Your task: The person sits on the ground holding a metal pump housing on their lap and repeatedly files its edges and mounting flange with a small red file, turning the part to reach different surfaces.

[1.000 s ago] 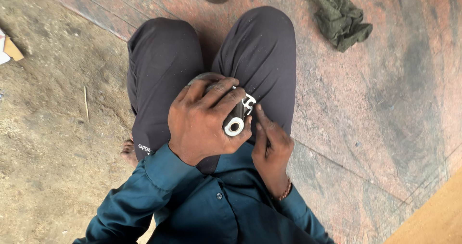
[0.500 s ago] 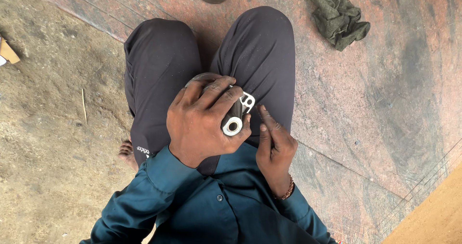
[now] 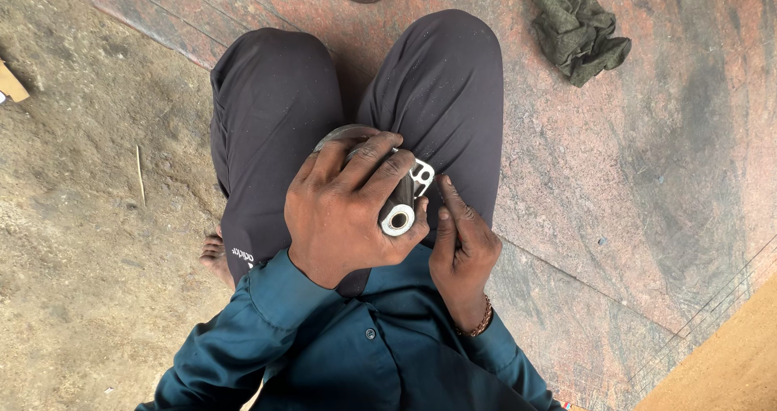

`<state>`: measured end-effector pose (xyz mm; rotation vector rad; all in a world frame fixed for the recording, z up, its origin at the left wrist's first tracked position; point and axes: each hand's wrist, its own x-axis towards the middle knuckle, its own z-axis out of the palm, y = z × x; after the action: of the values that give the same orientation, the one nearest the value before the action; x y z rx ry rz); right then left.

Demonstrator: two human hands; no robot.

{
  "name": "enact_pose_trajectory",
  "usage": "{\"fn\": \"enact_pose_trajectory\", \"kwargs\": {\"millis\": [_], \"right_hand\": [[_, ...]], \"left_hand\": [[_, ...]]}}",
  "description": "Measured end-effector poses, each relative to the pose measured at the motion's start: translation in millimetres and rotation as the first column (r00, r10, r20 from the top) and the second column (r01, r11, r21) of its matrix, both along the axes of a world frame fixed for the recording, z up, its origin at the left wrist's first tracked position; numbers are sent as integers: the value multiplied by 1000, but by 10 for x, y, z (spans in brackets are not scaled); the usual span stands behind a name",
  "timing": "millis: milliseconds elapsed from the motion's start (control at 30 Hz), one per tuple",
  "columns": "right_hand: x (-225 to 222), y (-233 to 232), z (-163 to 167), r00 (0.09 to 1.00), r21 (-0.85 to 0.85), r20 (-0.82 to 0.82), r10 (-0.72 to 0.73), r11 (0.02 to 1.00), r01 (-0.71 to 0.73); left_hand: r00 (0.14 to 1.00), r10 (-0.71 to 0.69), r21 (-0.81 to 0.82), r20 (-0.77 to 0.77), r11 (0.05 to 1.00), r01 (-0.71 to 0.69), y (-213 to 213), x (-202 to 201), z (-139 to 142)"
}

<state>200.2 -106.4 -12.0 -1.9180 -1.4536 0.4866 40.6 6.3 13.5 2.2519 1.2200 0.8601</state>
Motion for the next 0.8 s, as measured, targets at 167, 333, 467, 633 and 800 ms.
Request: {"fn": "enact_pose_trajectory", "kwargs": {"millis": [167, 333, 467, 633, 800], "right_hand": [[-9, 11, 11, 1000, -21, 22, -8, 1000, 9], [-19, 23, 19, 999, -49, 40, -35, 998, 37], [-29, 10, 11, 999, -26, 51, -17, 999, 18], [-29, -14, -2, 994, -81, 91, -53, 995, 60], [-43, 12, -24, 996, -18, 79, -36, 999, 38]], "left_hand": [[1000, -4, -15, -5, 1000, 4, 4, 0, 4], [1000, -11, -12, -1, 1000, 11, -4, 0, 10], [1000, -9, -21, -5, 1000, 8, -5, -1, 10], [1000, -21, -29, 4, 999, 21, -1, -10, 9], [1000, -14, -3, -7, 1000, 14, 16, 2, 19]]}}
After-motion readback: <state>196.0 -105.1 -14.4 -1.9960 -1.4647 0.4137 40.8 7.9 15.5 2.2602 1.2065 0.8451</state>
